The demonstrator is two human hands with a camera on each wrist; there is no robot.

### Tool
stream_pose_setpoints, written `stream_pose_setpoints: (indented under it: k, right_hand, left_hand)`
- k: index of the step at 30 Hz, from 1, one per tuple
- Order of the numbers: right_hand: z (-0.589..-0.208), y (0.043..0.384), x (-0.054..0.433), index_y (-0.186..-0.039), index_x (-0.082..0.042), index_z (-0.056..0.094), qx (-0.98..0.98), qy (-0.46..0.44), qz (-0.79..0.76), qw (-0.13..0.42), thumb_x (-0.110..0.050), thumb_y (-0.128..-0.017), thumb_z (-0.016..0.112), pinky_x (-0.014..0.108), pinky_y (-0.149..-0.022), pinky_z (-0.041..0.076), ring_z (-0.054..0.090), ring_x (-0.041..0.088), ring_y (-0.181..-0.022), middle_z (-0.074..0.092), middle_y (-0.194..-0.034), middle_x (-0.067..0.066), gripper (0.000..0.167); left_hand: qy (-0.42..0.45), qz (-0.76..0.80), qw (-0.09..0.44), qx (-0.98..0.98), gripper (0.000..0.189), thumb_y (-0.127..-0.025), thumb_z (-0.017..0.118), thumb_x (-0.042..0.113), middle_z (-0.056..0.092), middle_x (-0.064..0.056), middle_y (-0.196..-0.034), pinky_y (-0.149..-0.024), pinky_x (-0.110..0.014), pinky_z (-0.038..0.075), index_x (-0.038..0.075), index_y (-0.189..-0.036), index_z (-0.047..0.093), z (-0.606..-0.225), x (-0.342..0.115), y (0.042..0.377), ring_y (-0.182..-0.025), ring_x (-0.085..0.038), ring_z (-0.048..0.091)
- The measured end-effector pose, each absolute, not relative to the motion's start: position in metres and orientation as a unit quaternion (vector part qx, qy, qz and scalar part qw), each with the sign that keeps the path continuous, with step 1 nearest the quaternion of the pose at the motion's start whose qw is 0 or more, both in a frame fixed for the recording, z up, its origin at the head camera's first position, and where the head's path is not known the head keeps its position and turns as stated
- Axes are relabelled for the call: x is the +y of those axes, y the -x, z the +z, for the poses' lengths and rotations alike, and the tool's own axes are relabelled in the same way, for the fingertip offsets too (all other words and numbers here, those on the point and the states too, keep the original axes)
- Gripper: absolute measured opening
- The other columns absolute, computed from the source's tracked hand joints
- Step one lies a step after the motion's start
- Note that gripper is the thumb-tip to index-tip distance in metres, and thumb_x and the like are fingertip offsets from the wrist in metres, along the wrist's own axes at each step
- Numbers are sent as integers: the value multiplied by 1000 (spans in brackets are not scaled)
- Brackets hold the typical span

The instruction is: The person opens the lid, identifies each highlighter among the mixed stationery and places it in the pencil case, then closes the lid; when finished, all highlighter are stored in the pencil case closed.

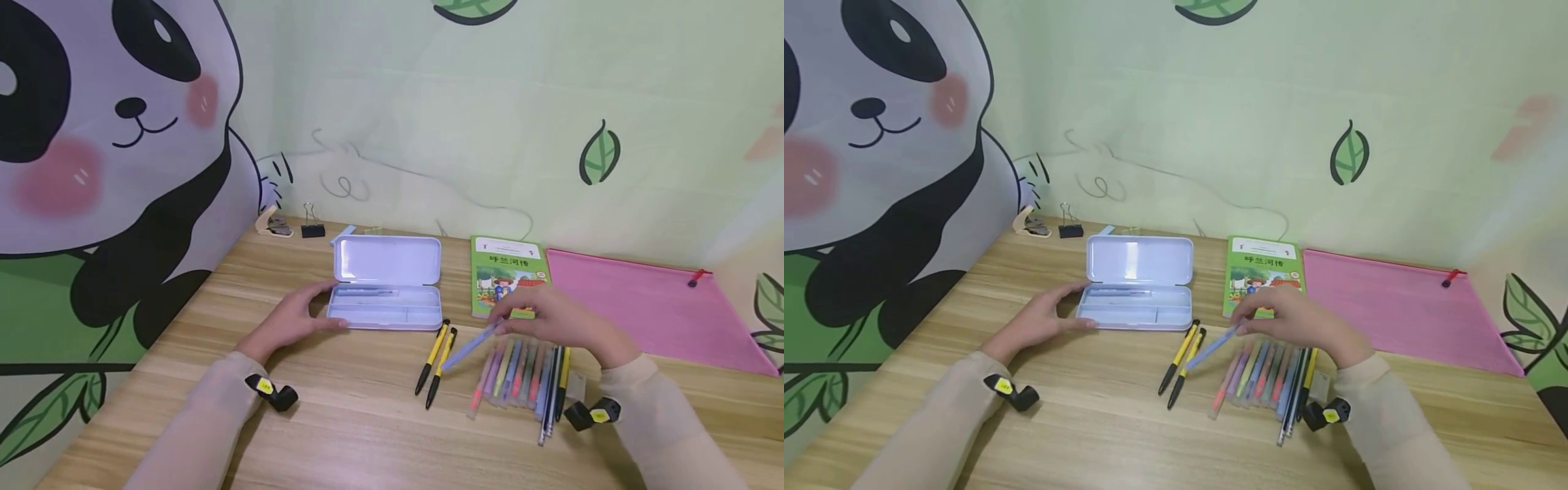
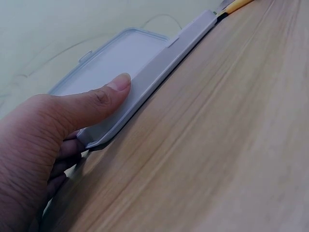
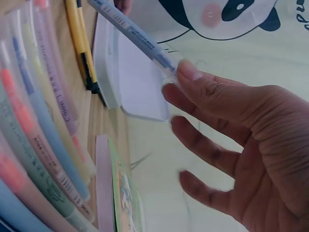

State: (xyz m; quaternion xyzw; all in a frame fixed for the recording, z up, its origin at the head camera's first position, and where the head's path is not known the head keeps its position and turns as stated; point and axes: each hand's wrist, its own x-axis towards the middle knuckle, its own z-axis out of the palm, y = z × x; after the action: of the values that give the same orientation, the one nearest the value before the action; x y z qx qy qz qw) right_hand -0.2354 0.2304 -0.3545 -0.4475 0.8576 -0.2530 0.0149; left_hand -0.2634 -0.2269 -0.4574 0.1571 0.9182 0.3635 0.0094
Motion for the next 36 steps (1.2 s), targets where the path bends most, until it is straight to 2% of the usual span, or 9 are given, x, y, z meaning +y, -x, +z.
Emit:
stream_pose_setpoints:
  k: [7, 13, 17, 25, 30, 36]
  right_hand:
    - [-352, 234, 229, -100, -19, 78, 850, 448, -275, -36, -3, -84, 80, 33, -77, 57, 65, 8, -90, 73, -97, -14, 23]
    - [-353, 234, 223, -100, -20, 78, 859, 419, -289, -58, -7, -87, 79, 28, -68, 58, 66, 6, -85, 73, -93, -15, 19]
    - [-354, 235, 219, -100, -19, 78, 860, 408, -299, -71, -7, -89, 77, 28, -70, 59, 68, 7, -85, 74, -93, -13, 16]
    - [-360, 235, 208, -103, -16, 77, 876, 360, -297, -119, -11, -91, 76, 30, -72, 61, 71, 9, -84, 75, -94, -8, 13]
    - [-369, 233, 183, -106, -13, 77, 888, 298, -326, -128, -19, -94, 74, 29, -70, 61, 72, 11, -83, 76, -94, -5, 14]
    - [-367, 242, 126, -110, -8, 76, 883, 293, -346, -121, -17, -96, 70, 36, -73, 61, 74, 19, -88, 77, -98, 2, 17]
  left_hand:
    - [-155, 361, 6, 920, 99, -72, 79, 69, 42, -9, -156, -120, -54, 24, 20, -152, 45, -457, -227, 262, -146, -32, 33]
    - [-163, 358, -2, 920, 99, -72, 78, 69, 44, -8, -155, -119, -54, 26, 19, -151, 46, -457, -228, 262, -145, -32, 36]
    - [-166, 352, -10, 921, 100, -71, 76, 73, 46, -5, -154, -119, -52, 27, 22, -151, 47, -459, -229, 263, -144, -29, 37]
    - [-171, 345, -16, 923, 101, -71, 75, 75, 47, -6, -153, -118, -51, 29, 21, -151, 47, -458, -228, 263, -143, -30, 39]
    - [-175, 333, -17, 926, 99, -72, 73, 76, 47, -6, -153, -118, -49, 31, 22, -151, 47, -457, -224, 265, -142, -29, 40]
    - [-166, 326, -20, 931, 101, -71, 72, 78, 48, -6, -153, -117, -50, 32, 22, -151, 47, -457, -226, 264, -142, -29, 41]
